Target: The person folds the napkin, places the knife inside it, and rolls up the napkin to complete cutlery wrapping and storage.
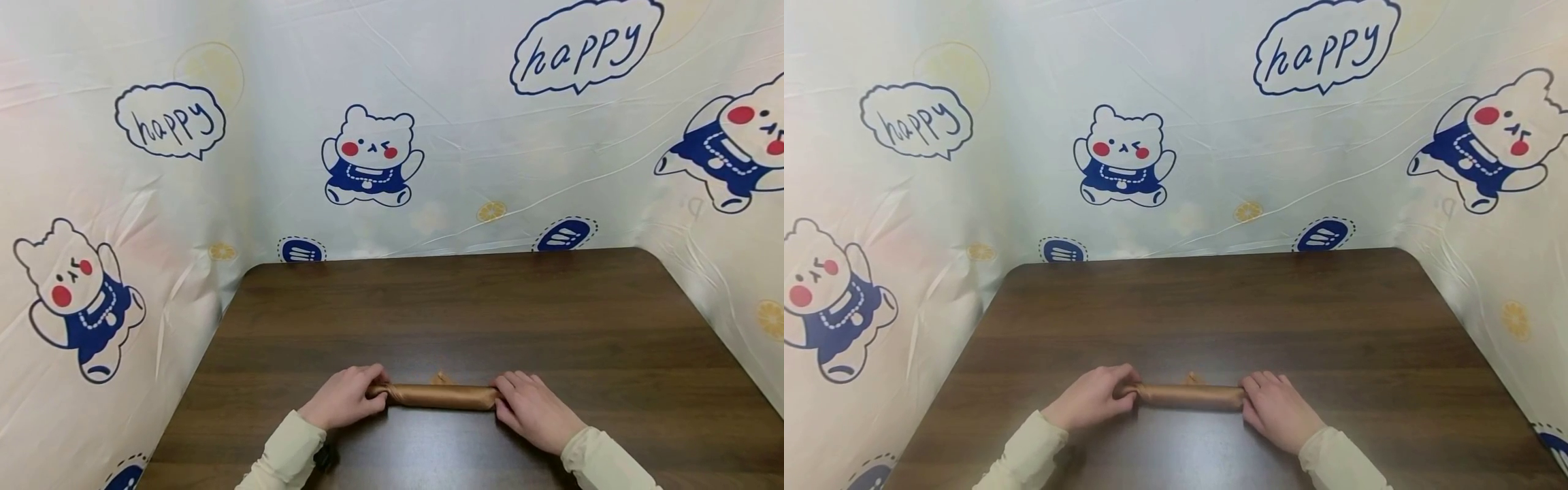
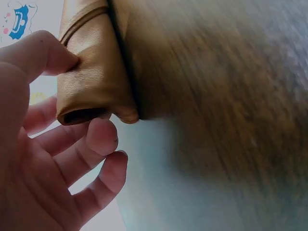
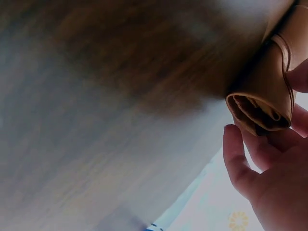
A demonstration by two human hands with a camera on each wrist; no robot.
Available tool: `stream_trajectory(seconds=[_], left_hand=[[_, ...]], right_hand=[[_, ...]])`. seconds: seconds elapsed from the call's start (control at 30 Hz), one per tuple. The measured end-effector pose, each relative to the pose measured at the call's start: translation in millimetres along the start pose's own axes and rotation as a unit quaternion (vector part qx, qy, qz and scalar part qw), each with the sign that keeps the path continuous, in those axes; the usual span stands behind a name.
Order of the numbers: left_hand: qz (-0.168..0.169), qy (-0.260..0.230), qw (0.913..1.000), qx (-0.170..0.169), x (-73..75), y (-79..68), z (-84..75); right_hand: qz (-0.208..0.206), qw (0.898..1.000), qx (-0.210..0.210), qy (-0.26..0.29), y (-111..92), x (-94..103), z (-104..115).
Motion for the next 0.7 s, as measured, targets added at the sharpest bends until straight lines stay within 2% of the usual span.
stream_trajectory(seconds=[0.17,0.3,0.6,0.7], left_hand=[[0.007,-0.018,0.9997,0.013,-2.4,0.4,5.7],[0.004,-0.008,0.9999,0.014,-2.7,1.2,7.2],[-0.005,0.027,0.9990,0.036,-1.1,2.2,9.4],[-0.020,0.037,0.9984,0.037,1.9,2.4,6.9]], right_hand=[[0.013,0.999,-0.018,0.025,1.3,-3.0,-1.9],[0.027,0.998,-0.042,0.038,3.2,-6.5,-5.0],[-0.003,0.999,-0.049,0.000,9.0,-6.2,-7.4],[-0.006,0.999,-0.051,-0.011,10.2,-7.8,-8.7]])
Point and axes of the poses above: each hand's wrist, its own y-axis towards the middle knuckle, its own x-axis out of the back of the hand, z = x × y, the point moved 7 cm from there along y, towards the middle knuckle, and after that the axes turned 5 degrees about z, right-handed, at the moved point
